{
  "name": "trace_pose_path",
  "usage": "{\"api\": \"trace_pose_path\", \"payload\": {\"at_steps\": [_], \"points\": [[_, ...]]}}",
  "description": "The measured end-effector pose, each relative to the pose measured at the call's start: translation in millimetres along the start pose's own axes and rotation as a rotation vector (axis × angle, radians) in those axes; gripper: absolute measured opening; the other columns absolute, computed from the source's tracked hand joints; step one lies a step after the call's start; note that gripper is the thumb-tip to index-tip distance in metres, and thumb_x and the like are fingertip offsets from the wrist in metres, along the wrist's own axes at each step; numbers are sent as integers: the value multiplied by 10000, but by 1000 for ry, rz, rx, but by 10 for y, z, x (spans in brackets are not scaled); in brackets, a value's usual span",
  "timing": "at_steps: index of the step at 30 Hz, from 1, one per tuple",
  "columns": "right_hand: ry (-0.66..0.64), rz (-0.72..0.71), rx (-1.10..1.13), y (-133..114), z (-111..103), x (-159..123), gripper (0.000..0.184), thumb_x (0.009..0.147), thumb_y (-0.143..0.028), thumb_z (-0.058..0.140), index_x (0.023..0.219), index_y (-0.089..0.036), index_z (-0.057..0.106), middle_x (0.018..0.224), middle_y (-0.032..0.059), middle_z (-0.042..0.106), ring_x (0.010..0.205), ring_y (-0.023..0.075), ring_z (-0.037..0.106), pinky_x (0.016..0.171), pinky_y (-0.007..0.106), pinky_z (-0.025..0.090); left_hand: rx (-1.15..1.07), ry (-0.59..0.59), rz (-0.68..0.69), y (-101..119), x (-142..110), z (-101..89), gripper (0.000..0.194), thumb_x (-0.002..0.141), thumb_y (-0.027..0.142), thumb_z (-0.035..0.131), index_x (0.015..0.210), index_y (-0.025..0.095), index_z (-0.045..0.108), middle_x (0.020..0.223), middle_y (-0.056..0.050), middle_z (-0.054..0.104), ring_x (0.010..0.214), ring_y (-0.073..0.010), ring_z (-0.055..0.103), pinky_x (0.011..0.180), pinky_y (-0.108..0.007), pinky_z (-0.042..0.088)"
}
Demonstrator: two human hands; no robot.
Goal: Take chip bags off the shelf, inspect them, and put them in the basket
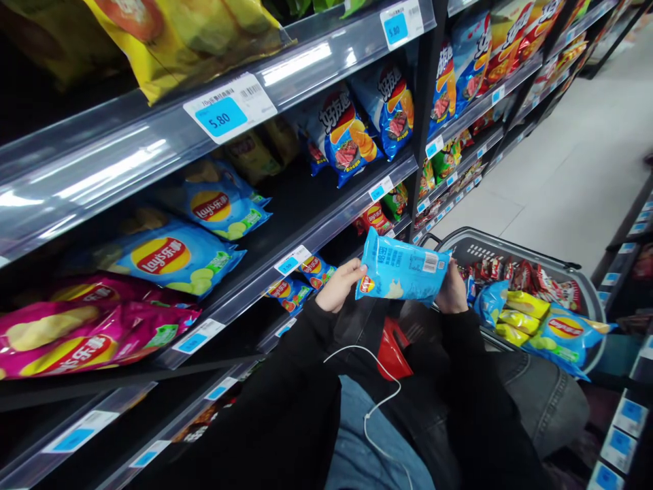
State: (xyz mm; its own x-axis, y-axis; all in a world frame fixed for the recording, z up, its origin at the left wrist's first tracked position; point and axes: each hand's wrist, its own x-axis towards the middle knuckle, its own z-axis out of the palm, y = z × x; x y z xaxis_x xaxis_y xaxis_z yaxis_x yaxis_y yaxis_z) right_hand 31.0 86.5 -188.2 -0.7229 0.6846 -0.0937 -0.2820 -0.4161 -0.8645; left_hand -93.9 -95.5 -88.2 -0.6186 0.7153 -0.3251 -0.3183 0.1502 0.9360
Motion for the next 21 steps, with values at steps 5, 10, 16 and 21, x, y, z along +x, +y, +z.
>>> {"api": "trace_pose_path", "payload": {"at_steps": [5, 10, 16, 21], "points": [[159, -137, 42, 47, 30, 44, 331, 707, -470, 648, 712, -225, 425, 639, -67, 492, 579, 105, 470, 636, 255, 403, 372, 275, 384, 71, -29, -8, 303, 813, 396, 524, 639, 188, 387, 579, 49, 376, 546, -87, 369, 542, -217, 309], [313, -309, -139, 12, 31, 54, 288, 778, -474, 565, 734, -223, 431, 652, -60, 449, 589, 107, 426, 630, 240, 354, 779, 415, 506, 94, -45, -58, 197, 864, 295, 447, 694, 199, 423, 576, 44, 416, 547, -102, 406, 573, -244, 297], [414, -311, -412, 158, 118, 8, 307, 829, -520, 459, 731, -233, 417, 653, -38, 419, 618, 143, 412, 634, 264, 339, 587, 373, 317, -167, 112, -272, 212, 815, 380, 532, 730, 209, 440, 498, 69, 428, 452, -92, 413, 493, -224, 293], [250, -226, -367, 355, 254, -34, 316, 841, -536, 431, 728, -243, 398, 616, -47, 385, 555, 134, 376, 561, 260, 325, 49, 202, -115, -385, 285, -502, 425, 759, 600, 519, 749, 175, 514, 516, 7, 529, 473, -126, 507, 489, -253, 399]]}}
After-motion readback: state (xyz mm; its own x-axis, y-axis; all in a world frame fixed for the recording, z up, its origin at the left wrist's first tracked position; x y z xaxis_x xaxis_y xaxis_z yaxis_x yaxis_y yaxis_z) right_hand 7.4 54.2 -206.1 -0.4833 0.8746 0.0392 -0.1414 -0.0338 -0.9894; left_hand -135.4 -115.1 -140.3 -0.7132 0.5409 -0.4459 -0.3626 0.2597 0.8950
